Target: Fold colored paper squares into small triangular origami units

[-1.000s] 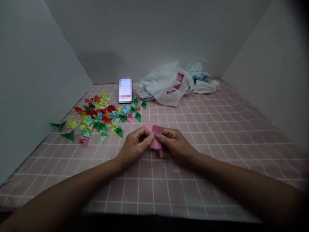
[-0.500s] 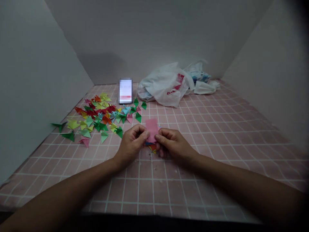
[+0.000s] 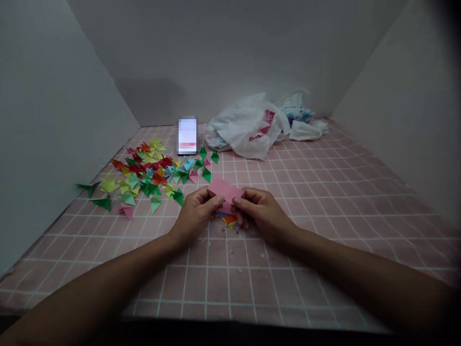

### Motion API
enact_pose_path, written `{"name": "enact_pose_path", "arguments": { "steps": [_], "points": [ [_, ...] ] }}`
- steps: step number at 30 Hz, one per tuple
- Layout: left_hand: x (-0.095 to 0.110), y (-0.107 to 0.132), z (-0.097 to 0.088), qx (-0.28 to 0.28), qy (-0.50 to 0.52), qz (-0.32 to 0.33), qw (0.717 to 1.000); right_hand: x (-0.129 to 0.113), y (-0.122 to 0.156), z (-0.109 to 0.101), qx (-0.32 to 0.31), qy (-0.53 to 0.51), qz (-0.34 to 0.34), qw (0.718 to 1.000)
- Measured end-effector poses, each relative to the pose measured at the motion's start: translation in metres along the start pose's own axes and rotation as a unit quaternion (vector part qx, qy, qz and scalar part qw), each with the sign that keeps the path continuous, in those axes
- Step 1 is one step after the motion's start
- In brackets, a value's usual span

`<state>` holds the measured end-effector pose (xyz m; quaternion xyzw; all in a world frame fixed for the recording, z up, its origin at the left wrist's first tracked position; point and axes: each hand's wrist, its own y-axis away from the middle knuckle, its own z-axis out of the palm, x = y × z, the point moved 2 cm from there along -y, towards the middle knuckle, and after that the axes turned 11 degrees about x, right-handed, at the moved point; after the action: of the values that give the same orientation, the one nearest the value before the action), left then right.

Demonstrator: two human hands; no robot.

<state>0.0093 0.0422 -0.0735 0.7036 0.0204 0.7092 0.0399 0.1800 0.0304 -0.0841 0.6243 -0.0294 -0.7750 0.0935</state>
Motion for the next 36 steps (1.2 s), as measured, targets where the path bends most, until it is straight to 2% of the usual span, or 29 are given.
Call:
{"name": "enact_pose_path", "arguments": {
  "steps": [2, 6, 8, 11, 15, 20, 24, 31, 36],
  "points": [
    [0.001, -0.001, -0.001, 0.000, 0.010, -0.009, 1.000, -0.001, -0.001, -0.001, 0.010, -0.017, 0.009, 1.000],
    [0.007, -0.005, -0.006, 0.022, 0.039, -0.015, 0.999, -0.005, 0.000, -0.001, -0.017, -0.020, 0.027, 0.999],
    [0.010, -0.007, -0.006, 0.008, 0.025, -0.017, 1.000, -0.007, 0.000, -0.001, -0.023, -0.007, 0.028, 0.999],
    [0.010, -0.008, -0.005, -0.011, -0.001, -0.026, 1.000, -0.009, -0.001, -0.002, 0.001, -0.007, 0.018, 1.000],
    [0.006, -0.007, -0.003, -0.016, 0.016, -0.056, 0.998, -0.010, -0.004, -0.004, 0.036, -0.035, -0.003, 0.999],
    [0.005, -0.003, 0.000, -0.051, 0.010, -0.078, 0.996, -0.011, -0.006, -0.006, 0.056, -0.015, -0.038, 0.998],
    [0.004, -0.004, -0.001, -0.026, 0.022, -0.068, 0.997, -0.010, -0.006, -0.006, 0.044, -0.005, -0.037, 0.998],
    [0.005, -0.003, -0.001, -0.055, -0.017, -0.040, 0.998, -0.004, -0.005, -0.005, 0.018, 0.025, -0.001, 1.000],
    [0.006, -0.003, -0.002, -0.037, -0.045, -0.002, 0.998, -0.006, -0.002, -0.002, 0.010, 0.030, -0.016, 0.999]
  ]
}}
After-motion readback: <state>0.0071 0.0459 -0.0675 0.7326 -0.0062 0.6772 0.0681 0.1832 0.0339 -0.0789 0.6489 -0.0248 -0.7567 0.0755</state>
